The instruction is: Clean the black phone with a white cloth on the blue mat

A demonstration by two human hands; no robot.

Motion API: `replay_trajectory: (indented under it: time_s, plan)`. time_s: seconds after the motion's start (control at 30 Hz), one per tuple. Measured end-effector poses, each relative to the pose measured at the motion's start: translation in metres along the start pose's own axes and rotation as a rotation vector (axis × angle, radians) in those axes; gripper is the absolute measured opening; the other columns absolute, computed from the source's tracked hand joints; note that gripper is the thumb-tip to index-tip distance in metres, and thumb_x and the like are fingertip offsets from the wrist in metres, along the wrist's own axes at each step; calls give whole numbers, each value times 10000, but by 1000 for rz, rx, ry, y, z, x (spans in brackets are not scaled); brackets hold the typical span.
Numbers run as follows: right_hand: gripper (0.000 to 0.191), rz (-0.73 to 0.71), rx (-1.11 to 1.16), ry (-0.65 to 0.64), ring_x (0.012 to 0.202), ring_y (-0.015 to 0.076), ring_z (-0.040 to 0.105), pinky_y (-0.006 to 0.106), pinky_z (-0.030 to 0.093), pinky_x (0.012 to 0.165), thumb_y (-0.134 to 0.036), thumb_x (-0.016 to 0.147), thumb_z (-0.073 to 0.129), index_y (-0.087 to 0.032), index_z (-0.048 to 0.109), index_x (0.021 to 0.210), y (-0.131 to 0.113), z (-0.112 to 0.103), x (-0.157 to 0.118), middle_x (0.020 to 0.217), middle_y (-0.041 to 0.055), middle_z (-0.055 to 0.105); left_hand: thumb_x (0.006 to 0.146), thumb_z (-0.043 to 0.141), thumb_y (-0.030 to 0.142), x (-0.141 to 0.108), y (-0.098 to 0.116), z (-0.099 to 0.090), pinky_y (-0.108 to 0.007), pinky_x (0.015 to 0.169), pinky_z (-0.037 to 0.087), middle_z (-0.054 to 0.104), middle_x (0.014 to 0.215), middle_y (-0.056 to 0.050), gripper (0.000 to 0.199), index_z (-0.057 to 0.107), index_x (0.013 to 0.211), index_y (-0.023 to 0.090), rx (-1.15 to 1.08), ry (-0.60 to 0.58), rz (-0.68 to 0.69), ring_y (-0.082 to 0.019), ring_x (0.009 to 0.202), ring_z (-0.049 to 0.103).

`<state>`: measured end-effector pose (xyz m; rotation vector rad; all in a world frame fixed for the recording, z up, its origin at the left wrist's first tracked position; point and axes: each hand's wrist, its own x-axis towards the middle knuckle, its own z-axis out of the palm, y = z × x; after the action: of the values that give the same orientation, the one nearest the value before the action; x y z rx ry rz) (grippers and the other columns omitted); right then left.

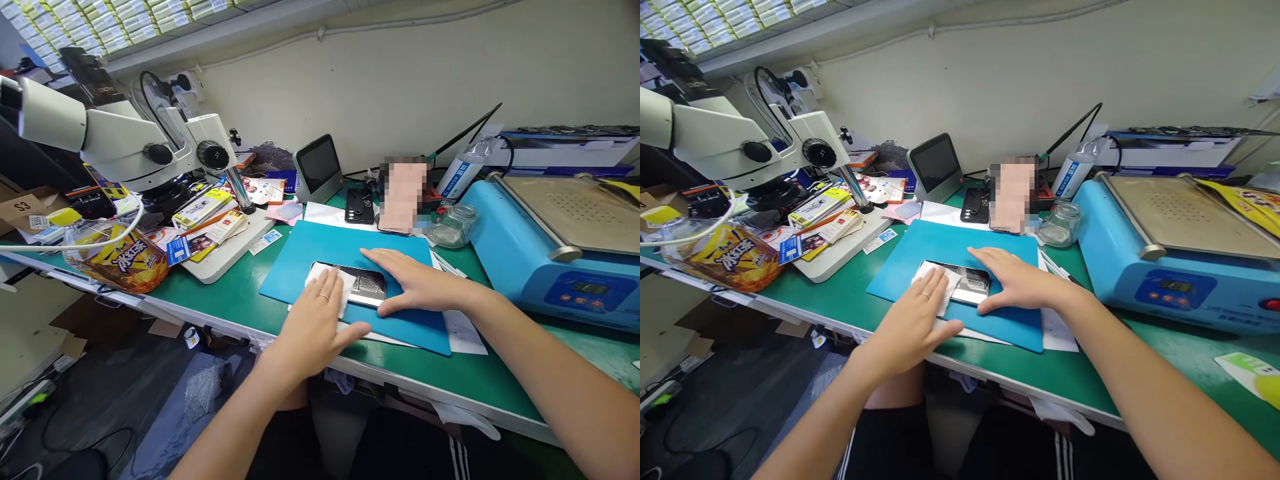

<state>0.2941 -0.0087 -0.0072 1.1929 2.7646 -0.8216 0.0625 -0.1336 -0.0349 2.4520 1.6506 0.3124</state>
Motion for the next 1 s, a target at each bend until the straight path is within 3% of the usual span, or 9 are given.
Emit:
replay_trajectory:
  time_s: [0.13, 0.3, 0.43, 0.53, 0.63, 0.77, 0.9, 1.0]
  plan:
    - [1229, -31, 14, 10, 1553, 459, 160, 644, 236, 1222, -793, 686, 721, -281, 158, 1651, 2, 1, 1, 1719, 137, 198, 1011, 247, 751, 18, -7, -1, -512, 1262, 244, 208, 1673, -226, 956, 285, 1590, -9, 21, 4, -29, -343, 1575, 150]
    - [1167, -51, 4, 15, 1553, 452, 170, 653, 244, 1216, -778, 738, 685, -294, 143, 1652, 6, 2, 1, 1721, 135, 197, 945, 234, 838, 39, 32, 2, -480, 1280, 191, 200, 1662, -265, 1098, 270, 1582, -56, -29, -23, 15, -350, 1572, 153]
    - [1132, -53, -17, 21, 1550, 443, 195, 656, 258, 1211, -773, 763, 664, -290, 154, 1650, 5, 2, 0, 1718, 136, 210, 903, 179, 879, 29, 48, 4, -485, 1282, 193, 188, 1678, -226, 1140, 261, 1597, -21, -111, -42, 95, -338, 1577, 141]
    - [1175, -54, -11, 23, 1549, 457, 184, 668, 246, 1208, -787, 732, 684, -294, 142, 1652, 6, 3, 0, 1720, 139, 204, 910, 159, 868, 10, 35, 4, -470, 1283, 203, 216, 1676, -208, 1110, 289, 1594, 4, -84, -33, 91, -313, 1578, 150]
    - [1232, -56, 13, 21, 1547, 477, 165, 679, 235, 1203, -807, 687, 708, -308, 127, 1652, 7, 3, 0, 1722, 137, 197, 958, 185, 822, 0, 11, 1, -477, 1274, 227, 216, 1669, -228, 1049, 300, 1584, -12, -7, -16, 3, -323, 1574, 159]
    - [1233, -56, 24, 19, 1545, 479, 168, 672, 242, 1203, -802, 683, 713, -300, 138, 1652, 5, 1, -1, 1721, 138, 203, 1007, 231, 760, 14, -4, -3, -491, 1265, 238, 228, 1658, -254, 976, 299, 1575, -31, 58, -4, -59, -342, 1566, 176]
    - [1174, -57, 15, 15, 1548, 458, 185, 654, 247, 1212, -782, 727, 691, -289, 159, 1651, 3, 1, -1, 1719, 138, 209, 978, 233, 802, 39, 14, 0, -496, 1266, 227, 227, 1653, -277, 1038, 314, 1562, -52, 36, -3, -55, -367, 1562, 178]
    - [1123, -103, 10, 39, 1535, 467, 219, 679, 256, 1198, -750, 757, 683, -317, 155, 1649, 5, 3, 0, 1706, 136, 250, 931, 208, 860, 47, 37, 5, -485, 1269, 227, 231, 1656, -264, 1117, 290, 1575, -49, -18, -15, 23, -362, 1565, 176]
